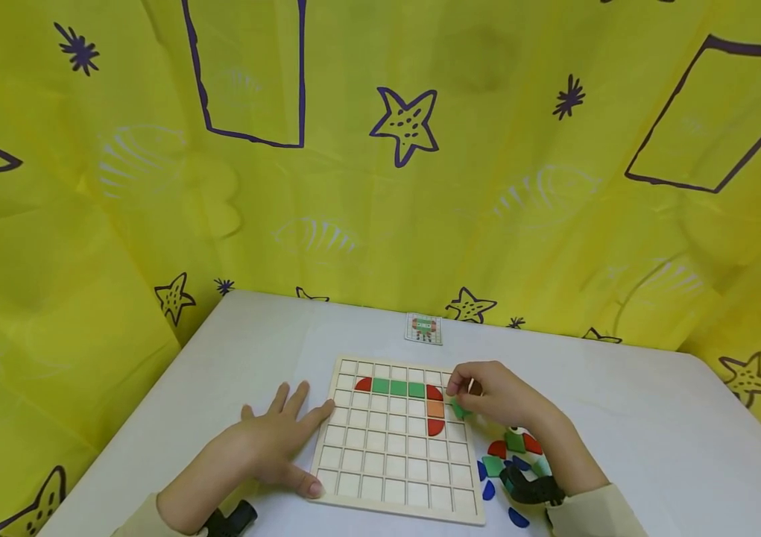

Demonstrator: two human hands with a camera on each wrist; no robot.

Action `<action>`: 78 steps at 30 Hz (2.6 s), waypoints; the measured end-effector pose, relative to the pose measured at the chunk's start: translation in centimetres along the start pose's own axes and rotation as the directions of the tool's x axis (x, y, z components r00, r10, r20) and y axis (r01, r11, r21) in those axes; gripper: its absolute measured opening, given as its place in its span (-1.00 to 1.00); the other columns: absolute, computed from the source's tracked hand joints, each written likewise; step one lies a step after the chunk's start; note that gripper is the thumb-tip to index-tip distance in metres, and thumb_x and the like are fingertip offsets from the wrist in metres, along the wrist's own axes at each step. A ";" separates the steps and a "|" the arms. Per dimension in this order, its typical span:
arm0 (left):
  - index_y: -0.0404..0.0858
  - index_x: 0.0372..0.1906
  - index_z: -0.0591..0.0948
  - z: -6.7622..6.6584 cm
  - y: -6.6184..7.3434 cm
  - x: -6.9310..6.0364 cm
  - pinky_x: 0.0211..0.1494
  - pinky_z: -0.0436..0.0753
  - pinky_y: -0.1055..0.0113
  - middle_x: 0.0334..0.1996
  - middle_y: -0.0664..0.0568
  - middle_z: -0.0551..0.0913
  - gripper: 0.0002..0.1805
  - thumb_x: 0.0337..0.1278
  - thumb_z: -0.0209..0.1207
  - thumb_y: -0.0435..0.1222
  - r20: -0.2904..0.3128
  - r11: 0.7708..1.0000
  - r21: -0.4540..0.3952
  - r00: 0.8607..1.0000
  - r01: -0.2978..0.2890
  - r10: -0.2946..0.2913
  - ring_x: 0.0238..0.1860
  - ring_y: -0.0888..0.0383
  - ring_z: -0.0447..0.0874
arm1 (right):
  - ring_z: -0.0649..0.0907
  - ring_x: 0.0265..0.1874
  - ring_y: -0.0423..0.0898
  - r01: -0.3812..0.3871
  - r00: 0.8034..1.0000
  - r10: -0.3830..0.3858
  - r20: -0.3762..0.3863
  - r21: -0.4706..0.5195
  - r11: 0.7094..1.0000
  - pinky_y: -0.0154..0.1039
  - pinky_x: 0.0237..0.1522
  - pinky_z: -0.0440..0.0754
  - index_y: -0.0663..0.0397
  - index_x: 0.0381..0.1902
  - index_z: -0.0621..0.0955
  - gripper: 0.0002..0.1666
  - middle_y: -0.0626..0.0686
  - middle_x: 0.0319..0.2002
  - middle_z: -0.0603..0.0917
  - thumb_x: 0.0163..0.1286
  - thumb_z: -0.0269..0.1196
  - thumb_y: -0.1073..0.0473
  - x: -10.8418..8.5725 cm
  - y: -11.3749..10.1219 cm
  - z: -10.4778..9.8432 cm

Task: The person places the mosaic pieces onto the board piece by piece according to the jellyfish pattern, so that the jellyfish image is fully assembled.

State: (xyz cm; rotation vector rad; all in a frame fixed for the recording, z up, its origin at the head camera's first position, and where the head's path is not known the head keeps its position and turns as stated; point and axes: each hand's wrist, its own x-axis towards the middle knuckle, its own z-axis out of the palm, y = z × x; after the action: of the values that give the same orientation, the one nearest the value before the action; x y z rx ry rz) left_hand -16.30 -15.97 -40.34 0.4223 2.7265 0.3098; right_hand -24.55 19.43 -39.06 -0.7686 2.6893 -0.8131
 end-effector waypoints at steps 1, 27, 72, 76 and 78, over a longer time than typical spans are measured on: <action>0.08 0.57 0.14 0.0 0.0 0.0 0.18 -0.02 -0.68 0.58 -0.28 -0.07 0.31 -0.45 0.39 0.39 0.000 1.000 -0.002 1.000 0.001 -0.001 0.56 -0.38 -0.21 | 0.54 -0.38 -0.10 0.005 1.000 -0.005 -0.003 -0.003 1.000 -0.30 -0.36 0.53 -0.04 -0.23 0.64 -0.91 -0.13 -0.38 0.60 0.39 0.25 0.27 0.0 0.0 0.0; 0.09 0.57 0.14 -0.1 0.1 0.1 0.17 -0.02 -0.68 0.59 -0.28 -0.07 0.31 -0.46 0.39 0.39 0.012 1.000 0.005 1.000 0.005 -0.005 0.56 -0.39 -0.22 | 0.60 -0.34 -0.20 0.117 0.988 -0.116 -0.106 0.001 0.993 -0.32 -0.26 0.60 -0.12 -0.27 0.64 -0.90 -0.23 -0.35 0.65 0.37 0.30 0.24 0.5 -0.6 1.1; 0.08 0.57 0.15 0.0 0.1 0.1 0.17 0.01 -0.68 0.58 -0.28 -0.05 0.28 -0.40 0.40 0.38 -0.007 1.000 0.021 1.000 -0.003 0.003 0.56 -0.39 -0.20 | 0.59 -0.39 -0.24 0.167 0.986 -0.167 -0.014 0.061 0.984 -0.32 -0.28 0.62 -0.09 -0.28 0.64 -0.83 -0.20 -0.37 0.63 0.36 0.29 0.33 1.2 -2.4 3.3; 0.08 0.57 0.15 0.0 0.1 0.1 0.16 0.01 -0.68 0.58 -0.29 -0.05 0.28 -0.40 0.39 0.38 -0.006 1.000 0.024 1.000 -0.004 0.005 0.55 -0.39 -0.21 | 0.59 -0.41 -0.26 0.196 0.981 -0.196 -0.001 0.063 0.979 -0.33 -0.30 0.61 -0.11 -0.29 0.64 -0.82 -0.20 -0.37 0.63 0.35 0.30 0.34 1.3 -2.5 3.6; 0.07 0.57 0.14 0.0 0.0 0.1 0.15 0.01 -0.69 0.58 -0.29 -0.05 0.29 -0.41 0.40 0.37 -0.005 1.000 0.023 1.000 -0.005 0.005 0.55 -0.40 -0.21 | 0.59 -0.42 -0.27 0.201 0.979 -0.201 0.009 0.059 0.978 -0.33 -0.31 0.62 -0.11 -0.30 0.64 -0.83 -0.21 -0.38 0.63 0.35 0.31 0.33 1.3 -2.5 3.7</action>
State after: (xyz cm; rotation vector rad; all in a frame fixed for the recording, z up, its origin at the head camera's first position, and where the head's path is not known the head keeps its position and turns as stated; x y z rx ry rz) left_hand -16.36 -15.92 -40.35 0.4354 2.7367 0.2811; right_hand -23.31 15.25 -40.77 -1.0413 2.5918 -0.9213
